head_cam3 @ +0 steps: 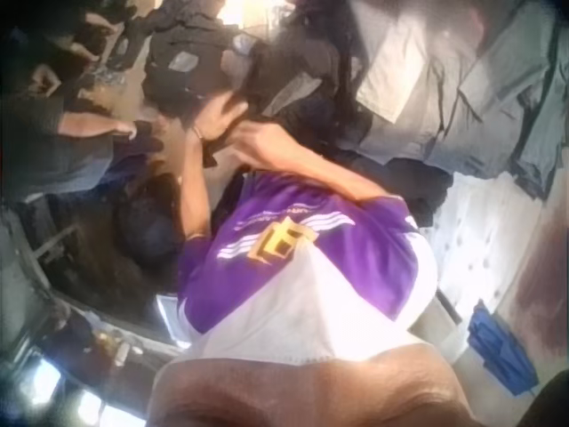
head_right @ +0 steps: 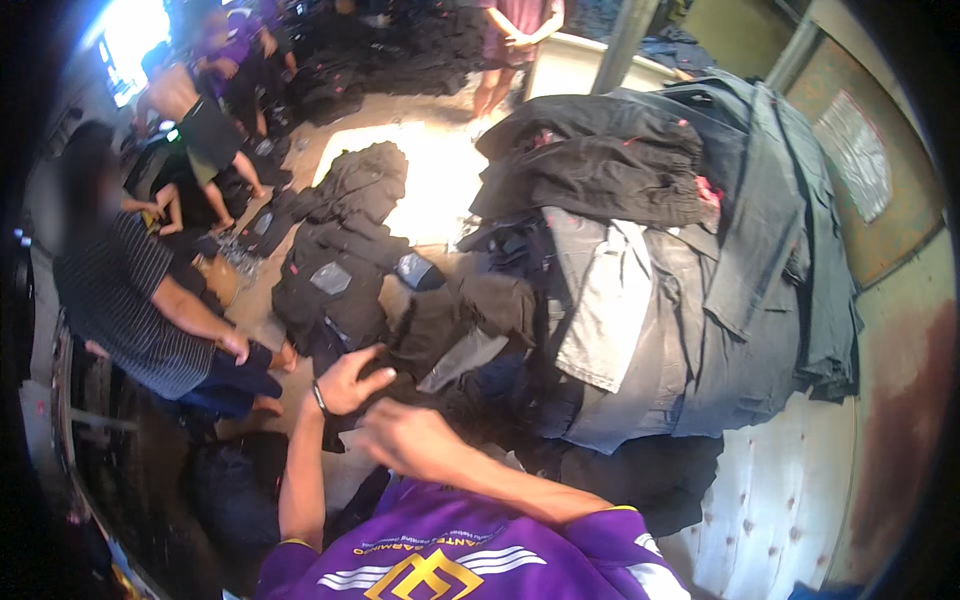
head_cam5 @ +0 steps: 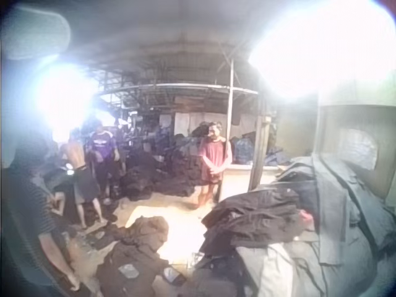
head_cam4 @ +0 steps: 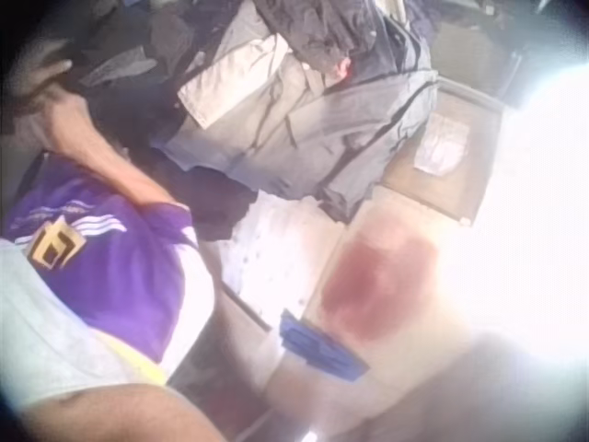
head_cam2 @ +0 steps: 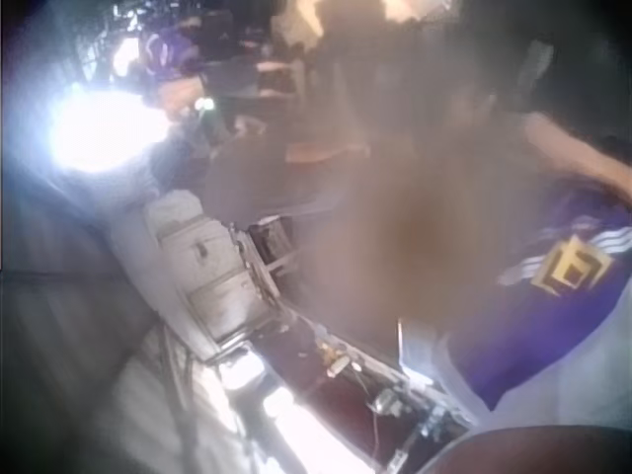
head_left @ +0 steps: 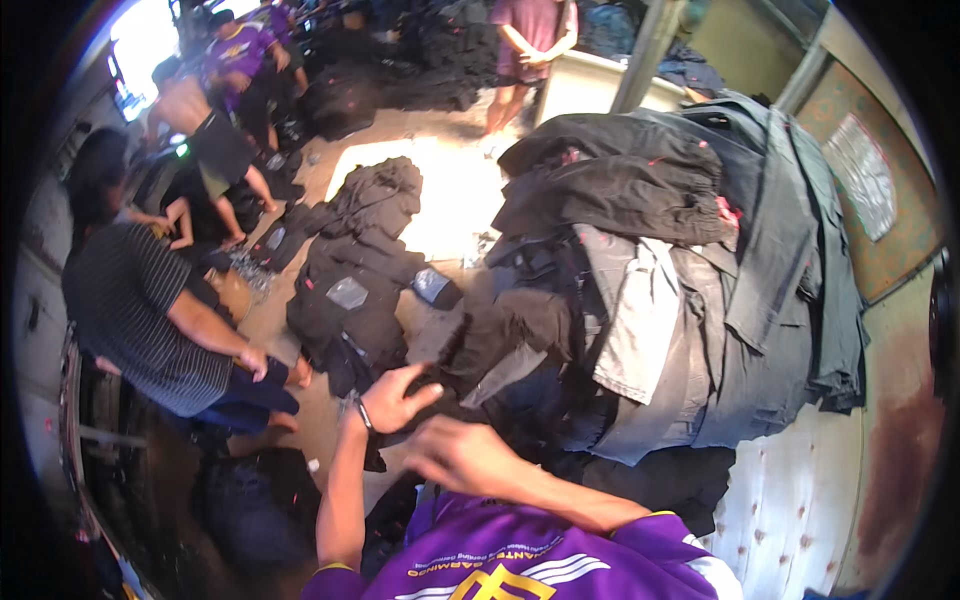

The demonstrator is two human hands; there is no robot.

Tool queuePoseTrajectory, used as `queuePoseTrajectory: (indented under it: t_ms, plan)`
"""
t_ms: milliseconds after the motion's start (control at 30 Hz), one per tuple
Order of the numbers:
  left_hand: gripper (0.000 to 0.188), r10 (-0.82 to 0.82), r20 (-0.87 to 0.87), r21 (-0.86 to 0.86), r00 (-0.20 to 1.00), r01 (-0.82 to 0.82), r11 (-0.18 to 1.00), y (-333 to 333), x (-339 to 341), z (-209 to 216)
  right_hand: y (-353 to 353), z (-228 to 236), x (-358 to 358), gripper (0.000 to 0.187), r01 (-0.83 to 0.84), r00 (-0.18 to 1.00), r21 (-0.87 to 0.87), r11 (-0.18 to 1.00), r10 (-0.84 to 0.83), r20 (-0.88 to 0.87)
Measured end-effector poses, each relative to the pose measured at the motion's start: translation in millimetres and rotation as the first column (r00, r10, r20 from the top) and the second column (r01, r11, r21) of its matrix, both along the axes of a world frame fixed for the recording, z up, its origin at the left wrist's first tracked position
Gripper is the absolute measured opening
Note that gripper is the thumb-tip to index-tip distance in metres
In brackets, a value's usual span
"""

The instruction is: The person repeatedly picks up black bags from a pile on the floor, folds them by hand, and places them back down. The task involves handling the bags one at a time in a repetitive manner.

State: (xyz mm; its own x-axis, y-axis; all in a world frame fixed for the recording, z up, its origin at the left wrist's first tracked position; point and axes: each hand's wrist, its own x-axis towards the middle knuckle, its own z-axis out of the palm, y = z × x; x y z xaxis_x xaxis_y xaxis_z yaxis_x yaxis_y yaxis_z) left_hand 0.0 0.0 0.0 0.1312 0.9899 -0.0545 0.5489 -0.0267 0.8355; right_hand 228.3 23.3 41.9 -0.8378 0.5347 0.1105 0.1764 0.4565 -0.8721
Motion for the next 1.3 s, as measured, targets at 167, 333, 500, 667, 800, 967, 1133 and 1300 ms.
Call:
queuePoseTrajectory:
  t_ms: [167,333,500,667,800,967,1133,1300]
  plan:
    - [0.046,-0.143,0.172,-0.174,0.975,0.173,0.970,-59,37,-43,37,-32,5,0.057,0.026,0.985,0.600,0.800,-0.124,0.122]
    - [0.053,-0.081,0.204,-0.547,0.976,0.182,0.817,-101,43,-119,23,-102,16,0.064,-0.309,0.781,-0.140,0.941,0.334,0.528]
    - [0.050,0.145,0.248,-0.517,0.958,0.004,0.856,-140,28,-163,28,-117,17,0.053,-0.262,0.686,-0.384,0.885,0.451,0.571]
    - [0.043,0.075,0.216,-0.480,0.973,0.039,0.876,-138,29,-153,25,-124,4,0.056,-0.285,0.469,-0.366,0.886,0.461,0.753]
    - [0.040,0.066,0.106,-0.366,0.992,-0.022,0.930,-154,40,-132,19,-124,-3,0.056,-0.329,0.364,-0.261,0.908,0.377,0.852]
    - [0.048,0.064,-0.375,-0.594,0.925,-0.292,0.750,-227,-11,-184,34,-152,17,0.038,-0.285,0.421,-0.089,0.954,0.208,0.883]
    - [0.048,0.244,-0.114,-0.567,0.963,-0.265,0.780,-179,-69,-211,97,-195,-5,0.051,-0.182,0.314,0.206,0.961,-0.142,0.939]
    - [0.047,0.292,-0.240,0.012,0.926,-0.298,0.954,-50,-150,-48,194,-20,-55,0.043,0.084,0.679,0.439,0.894,-0.374,0.631]
